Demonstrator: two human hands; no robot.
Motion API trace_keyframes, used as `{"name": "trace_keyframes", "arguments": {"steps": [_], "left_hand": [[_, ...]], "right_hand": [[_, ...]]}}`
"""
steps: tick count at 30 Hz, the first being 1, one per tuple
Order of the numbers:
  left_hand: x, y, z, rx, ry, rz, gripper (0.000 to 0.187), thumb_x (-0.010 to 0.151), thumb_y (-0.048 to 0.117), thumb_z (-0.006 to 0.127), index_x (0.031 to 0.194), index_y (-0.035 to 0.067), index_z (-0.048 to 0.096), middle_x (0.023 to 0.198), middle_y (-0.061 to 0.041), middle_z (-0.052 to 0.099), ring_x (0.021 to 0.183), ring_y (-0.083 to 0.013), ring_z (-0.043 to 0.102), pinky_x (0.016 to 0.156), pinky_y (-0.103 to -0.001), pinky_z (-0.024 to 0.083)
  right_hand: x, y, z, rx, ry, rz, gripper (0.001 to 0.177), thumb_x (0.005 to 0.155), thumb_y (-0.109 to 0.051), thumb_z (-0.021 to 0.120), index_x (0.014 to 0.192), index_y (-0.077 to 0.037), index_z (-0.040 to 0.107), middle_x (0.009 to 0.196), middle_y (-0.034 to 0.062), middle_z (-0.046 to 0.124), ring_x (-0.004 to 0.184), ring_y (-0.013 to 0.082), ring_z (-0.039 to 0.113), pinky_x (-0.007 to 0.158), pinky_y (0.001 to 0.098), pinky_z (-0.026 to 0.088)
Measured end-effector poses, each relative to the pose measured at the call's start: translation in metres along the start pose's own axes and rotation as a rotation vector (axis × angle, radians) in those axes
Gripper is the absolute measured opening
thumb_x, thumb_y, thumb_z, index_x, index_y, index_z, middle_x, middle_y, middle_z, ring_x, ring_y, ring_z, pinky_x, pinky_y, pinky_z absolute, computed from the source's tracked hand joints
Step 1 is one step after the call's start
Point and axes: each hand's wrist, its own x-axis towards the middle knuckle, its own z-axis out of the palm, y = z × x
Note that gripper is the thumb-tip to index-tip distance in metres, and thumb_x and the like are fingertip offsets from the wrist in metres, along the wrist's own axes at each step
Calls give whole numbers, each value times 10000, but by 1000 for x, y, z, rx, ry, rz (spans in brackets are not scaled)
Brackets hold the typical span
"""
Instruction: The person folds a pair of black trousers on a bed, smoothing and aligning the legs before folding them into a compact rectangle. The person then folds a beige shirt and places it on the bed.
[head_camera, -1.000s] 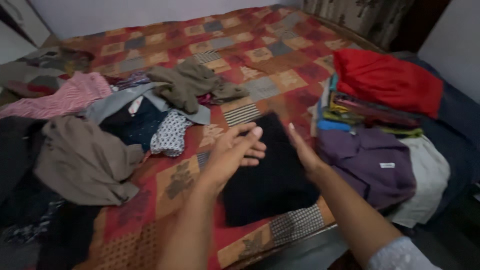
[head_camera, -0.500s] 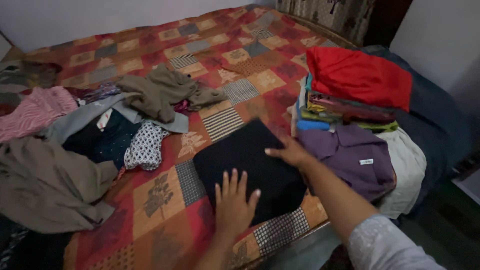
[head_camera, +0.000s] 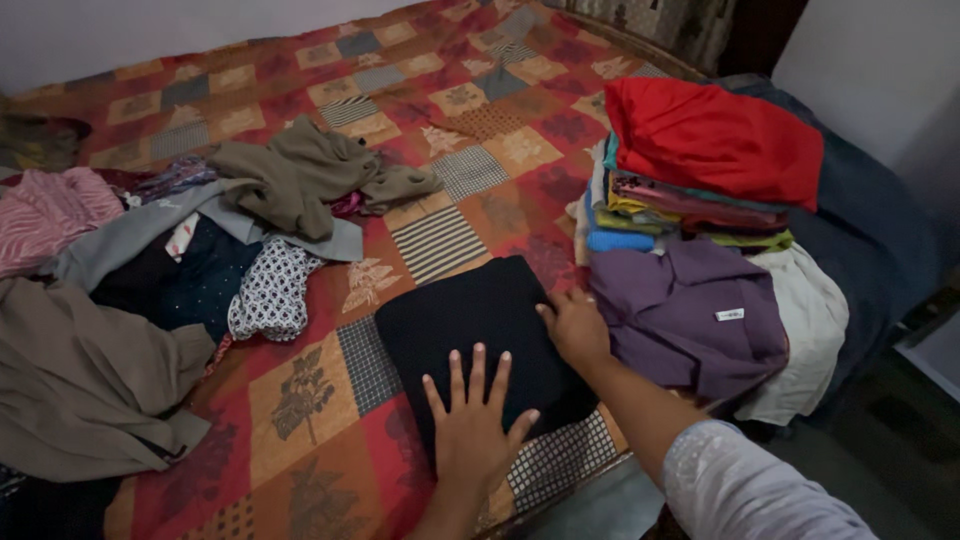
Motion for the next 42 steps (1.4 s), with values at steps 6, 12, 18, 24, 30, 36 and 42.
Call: {"name": "trace_keyframes", "arguments": {"steps": [6,12,18,24,30,36,42], "left_hand": [[13,3,-12,-110,-621,-294,826,935,740,318,1584,235,245,1720,-83,153,1556,-334,32,1192,-642,-62],[25,-17,-16,-428,-648,-493,861,925,746,207,1611,226,202,1711,18,170,1595,-219,21,1249,-544,-91],[46,-40,-39,-973,-383,-733,960,865,798,175,1627,217,238,1687,-47,267,1572,-264,173,1250,-536,72],[65,-114,-78,-1798,161,-985,1140,760,884,272,1564,79,354,1560,-217,478,1456,-401,436,1149,-633,321],[-11,-197,-35,-1783,119,-1329,986,848,841,322,1456,93,533,1464,-152,573,1346,-354,526,1106,-562,391],[-48,-209,36,-1001,-19,-1398,718,936,670,523,1351,97,652,1360,-168,667,1254,-369,617,1015,-521,478],[-33,-201,29,-352,-183,-1200,740,803,639,722,1217,26,739,1258,-251,723,1197,-407,678,1027,-471,512]], "right_hand": [[23,3,-13,-14,-436,440,843,838,-747,693,1254,-14,662,1203,276,704,1122,429,667,981,489,523],[52,-11,-63,761,-1033,904,637,752,-459,743,1275,-97,702,1098,109,787,981,272,745,906,419,569],[76,-101,-119,1017,-672,261,498,704,-173,789,1176,-26,723,1054,125,770,879,225,735,787,363,596],[40,-171,-186,114,-163,-401,687,737,-185,810,1388,-142,596,912,199,712,851,394,693,746,481,543],[-45,-190,-115,-108,-554,-764,726,798,-109,689,1497,-196,514,1290,185,622,1090,392,645,823,475,562],[-32,-154,-71,26,-873,-384,646,805,-367,767,1413,-213,612,1382,131,656,1216,376,670,996,471,550],[-2,-139,-106,-196,-851,-314,1128,565,-381,976,1530,-247,408,1642,172,231,1434,496,328,1128,520,411]]}}
